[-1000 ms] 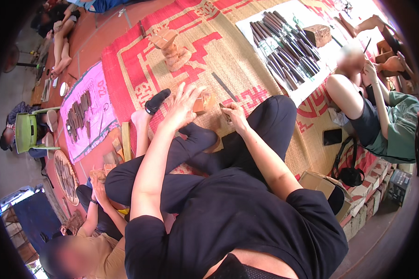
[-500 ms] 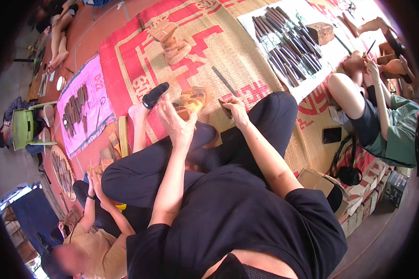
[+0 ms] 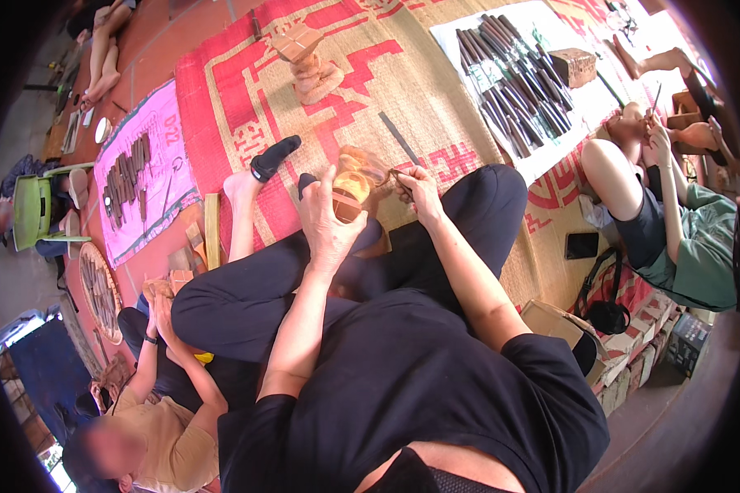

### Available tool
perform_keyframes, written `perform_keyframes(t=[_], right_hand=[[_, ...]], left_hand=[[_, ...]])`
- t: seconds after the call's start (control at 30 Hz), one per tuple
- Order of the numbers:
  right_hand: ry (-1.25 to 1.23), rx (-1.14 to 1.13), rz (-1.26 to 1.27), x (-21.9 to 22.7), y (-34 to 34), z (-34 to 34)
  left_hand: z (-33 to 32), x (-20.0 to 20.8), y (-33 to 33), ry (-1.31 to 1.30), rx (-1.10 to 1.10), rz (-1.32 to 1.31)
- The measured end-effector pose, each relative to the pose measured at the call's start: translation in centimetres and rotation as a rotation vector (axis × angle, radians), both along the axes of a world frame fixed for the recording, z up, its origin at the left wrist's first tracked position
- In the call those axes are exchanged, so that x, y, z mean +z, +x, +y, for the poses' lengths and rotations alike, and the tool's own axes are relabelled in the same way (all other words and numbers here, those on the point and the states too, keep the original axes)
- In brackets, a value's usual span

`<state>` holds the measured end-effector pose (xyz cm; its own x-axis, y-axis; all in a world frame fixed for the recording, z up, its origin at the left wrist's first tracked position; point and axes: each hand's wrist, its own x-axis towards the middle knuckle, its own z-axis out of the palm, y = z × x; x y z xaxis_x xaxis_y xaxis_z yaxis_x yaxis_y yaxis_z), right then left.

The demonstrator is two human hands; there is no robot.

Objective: The person sits cross-legged on a mat and carves a piece of wood using a knife. They hold the wood in their left hand and use the knife in their right hand to shape it. The person rotates the wood periodically to work on different sides.

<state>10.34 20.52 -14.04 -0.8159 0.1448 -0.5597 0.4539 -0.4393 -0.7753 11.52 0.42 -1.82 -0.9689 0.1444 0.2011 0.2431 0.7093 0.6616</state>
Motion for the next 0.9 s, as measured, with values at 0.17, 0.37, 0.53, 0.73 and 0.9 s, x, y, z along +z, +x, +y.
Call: perform_keyframes(t=[0.17,0.37,0.53,0.73,0.9], right_hand=[[0.012,-0.039,-0.031,-0.7,-0.2,0.1],[0.005,0.013,-0.026,-0.6,-0.1,0.1],[0.032,0.038,-0.037,-0.3,-0.3,-0.4],[0.089,0.035,-0.026,-1.2,-0.3,-0.2],[0.094,0.01,-0.028,-1.0,-0.3,-0.2]], left_hand=[[0.1,-0.4,0.1,0.009,-0.028,0.011],[-0.5,0.4,-0.9,0.02,-0.064,0.045],[-2.5,-0.9,-1.2,0.197,0.104,-0.163],[-2.3,-0.6,-1.4,0.215,0.171,-0.381],[-2.9,-1.9,-1.9,0.308,0.168,-0.369]])
